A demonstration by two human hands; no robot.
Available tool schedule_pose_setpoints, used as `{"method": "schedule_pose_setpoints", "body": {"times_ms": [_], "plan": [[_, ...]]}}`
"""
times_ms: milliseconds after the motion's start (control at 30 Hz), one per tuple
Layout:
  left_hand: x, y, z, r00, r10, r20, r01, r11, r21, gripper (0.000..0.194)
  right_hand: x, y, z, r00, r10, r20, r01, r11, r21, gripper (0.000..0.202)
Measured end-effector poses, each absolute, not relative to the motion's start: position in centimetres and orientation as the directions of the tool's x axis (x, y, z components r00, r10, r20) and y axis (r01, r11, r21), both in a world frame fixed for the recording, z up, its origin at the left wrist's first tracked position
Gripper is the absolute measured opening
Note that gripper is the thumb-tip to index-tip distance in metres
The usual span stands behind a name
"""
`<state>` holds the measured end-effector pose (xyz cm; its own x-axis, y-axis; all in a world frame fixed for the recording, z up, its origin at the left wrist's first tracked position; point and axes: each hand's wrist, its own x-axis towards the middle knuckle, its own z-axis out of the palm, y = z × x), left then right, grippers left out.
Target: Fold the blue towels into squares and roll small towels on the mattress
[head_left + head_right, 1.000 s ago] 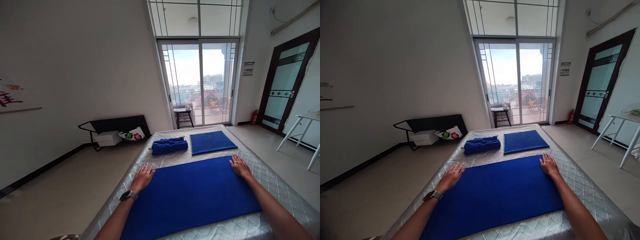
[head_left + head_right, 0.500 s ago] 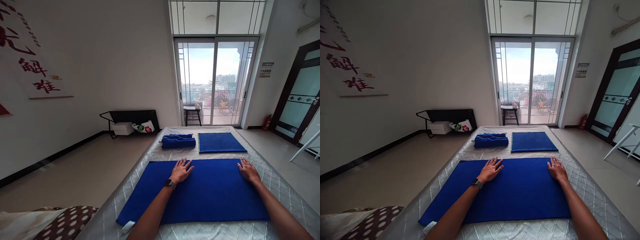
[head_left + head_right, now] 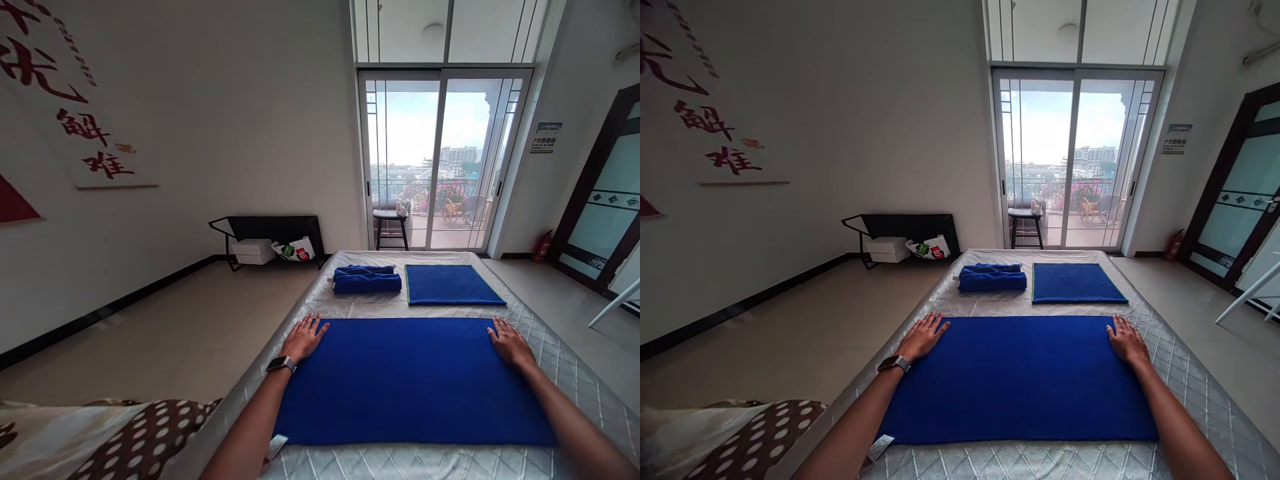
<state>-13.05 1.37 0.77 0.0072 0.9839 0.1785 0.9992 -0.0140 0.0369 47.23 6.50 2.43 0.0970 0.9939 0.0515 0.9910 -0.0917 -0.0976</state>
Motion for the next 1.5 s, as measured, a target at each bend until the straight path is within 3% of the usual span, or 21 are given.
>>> {"method": "schedule_pose_setpoints", "body": {"times_ms": [200, 400, 500, 633, 833, 1000, 1167, 1367, 1500], "plan": [[-5.7, 2.4, 3.5, -0.200, 0.954, 0.223, 0.973, 0.167, 0.158, 0.068, 46.9, 6.1, 3.0, 0.114, 0.993, 0.037, 0.989, -0.110, -0.096, 0.065], [7.7, 1.5, 2.1, 0.200, 0.961, 0.192, 0.949, -0.239, 0.207, 0.067, 46.9, 6.1, 3.1, 0.088, 0.995, 0.044, 0.991, -0.083, -0.109, 0.064], [10.3, 0.5, 1.3, 0.279, 0.951, 0.137, 0.922, -0.305, 0.240, 0.072, 46.9, 6.1, 3.2, 0.090, 0.995, 0.031, 0.990, -0.086, -0.109, 0.066], [6.8, -0.5, 1.2, 0.202, 0.975, 0.094, 0.953, -0.217, 0.212, 0.073, 47.0, 6.2, 3.0, 0.077, 0.996, 0.041, 0.991, -0.071, -0.117, 0.067], [-6.2, -5.1, -0.3, 0.045, 0.995, 0.091, 0.997, -0.051, 0.062, 0.065, 47.1, 6.3, 2.8, 0.082, 0.995, 0.055, 0.988, -0.075, -0.133, 0.066], [-14.0, -10.8, -2.0, 0.056, 0.987, 0.148, 0.998, -0.058, 0.014, 0.057, 46.5, 5.8, 3.6, 0.094, 0.995, 0.028, 0.988, -0.089, -0.128, 0.067], [-14.6, -12.6, -2.4, 0.093, 0.976, 0.196, 0.995, -0.099, 0.024, 0.056, 46.4, 5.5, 4.0, 0.108, 0.994, 0.024, 0.992, -0.106, -0.064, 0.065], [-14.0, -11.9, -3.2, 0.077, 0.963, 0.260, 0.994, -0.094, 0.054, 0.056, 42.6, 4.8, 6.4, 0.003, 0.979, 0.206, 0.994, -0.026, 0.108, 0.062], [-13.4, -11.8, -3.2, 0.020, 0.966, 0.256, 0.994, -0.048, 0.102, 0.058, 31.1, 1.3, 8.8, -0.122, 0.970, 0.208, 0.993, 0.121, 0.014, 0.062]]}}
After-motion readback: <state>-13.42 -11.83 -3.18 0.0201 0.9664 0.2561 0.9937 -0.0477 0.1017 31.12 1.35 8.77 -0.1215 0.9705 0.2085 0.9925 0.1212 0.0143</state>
